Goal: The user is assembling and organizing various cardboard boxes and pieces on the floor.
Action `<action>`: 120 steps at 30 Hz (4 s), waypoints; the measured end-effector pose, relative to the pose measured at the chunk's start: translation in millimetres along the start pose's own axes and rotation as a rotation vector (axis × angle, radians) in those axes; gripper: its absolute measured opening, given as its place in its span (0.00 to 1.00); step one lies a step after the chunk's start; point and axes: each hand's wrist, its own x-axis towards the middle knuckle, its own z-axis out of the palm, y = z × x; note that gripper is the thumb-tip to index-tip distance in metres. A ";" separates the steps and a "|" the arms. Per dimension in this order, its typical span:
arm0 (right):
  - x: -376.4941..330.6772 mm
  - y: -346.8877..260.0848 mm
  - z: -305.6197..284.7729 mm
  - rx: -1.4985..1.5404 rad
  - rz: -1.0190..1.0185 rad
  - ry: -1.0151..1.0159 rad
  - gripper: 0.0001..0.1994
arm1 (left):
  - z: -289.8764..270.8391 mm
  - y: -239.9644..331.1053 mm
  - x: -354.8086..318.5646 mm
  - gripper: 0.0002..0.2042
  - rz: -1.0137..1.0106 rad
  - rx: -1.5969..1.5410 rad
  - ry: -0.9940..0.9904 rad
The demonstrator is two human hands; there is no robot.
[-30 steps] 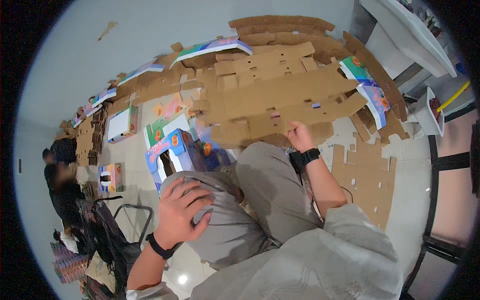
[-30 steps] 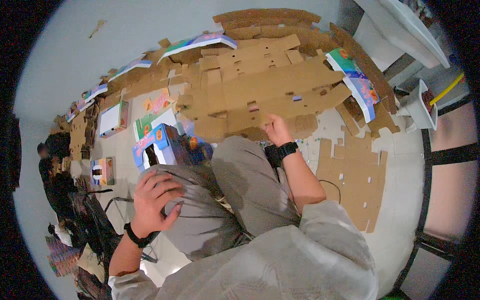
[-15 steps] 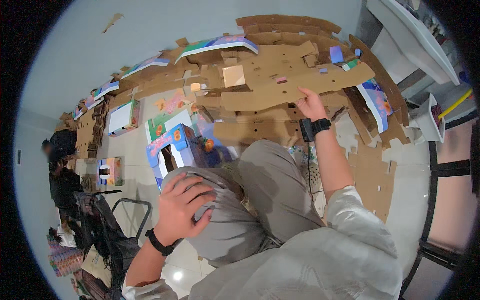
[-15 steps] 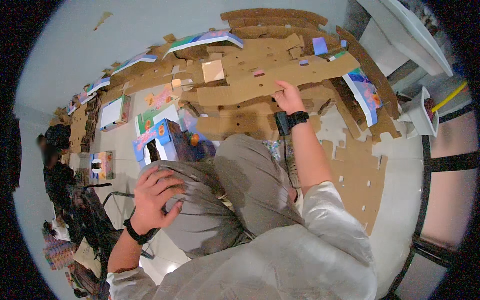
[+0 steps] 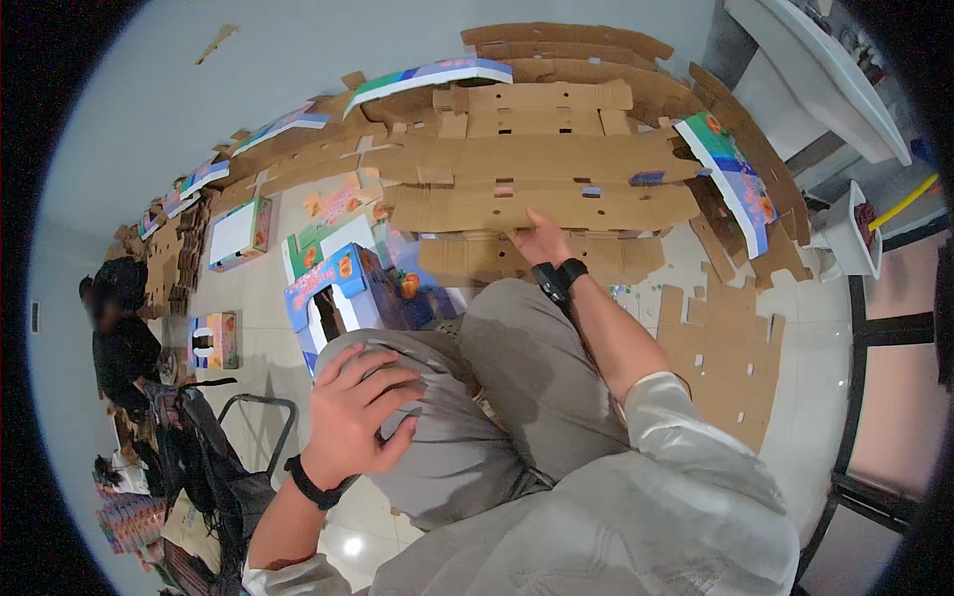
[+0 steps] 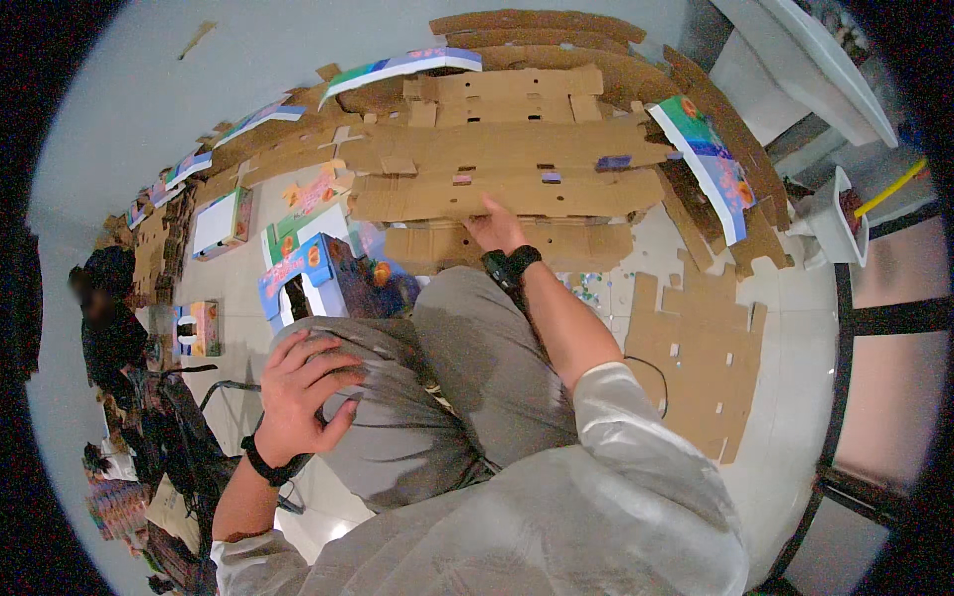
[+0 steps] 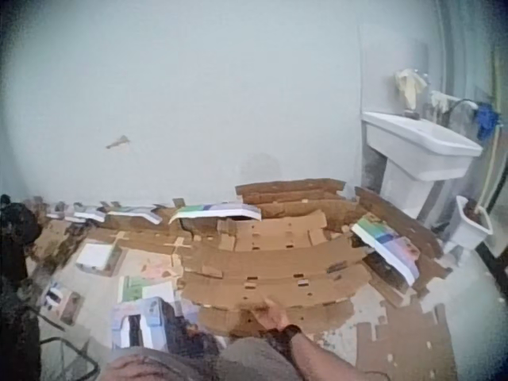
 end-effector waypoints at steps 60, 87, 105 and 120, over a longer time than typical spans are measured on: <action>-52.0 -227.6 -197.6 -2.850 -0.054 -0.157 0.35 | 374.9 -300.3 174.4 0.41 -0.323 0.319 -0.713; -50.9 -228.0 -207.9 -2.780 -0.125 -0.252 0.34 | 390.7 -308.6 173.2 0.35 -0.209 0.245 -0.473; -49.4 -219.3 -216.8 -2.808 -0.404 -0.191 0.34 | 363.6 -292.1 168.0 0.37 -0.255 0.144 -0.421; -49.6 -221.3 -193.3 -2.649 -0.112 -0.122 0.23 | 316.5 -473.1 497.4 0.20 -0.141 0.394 -0.038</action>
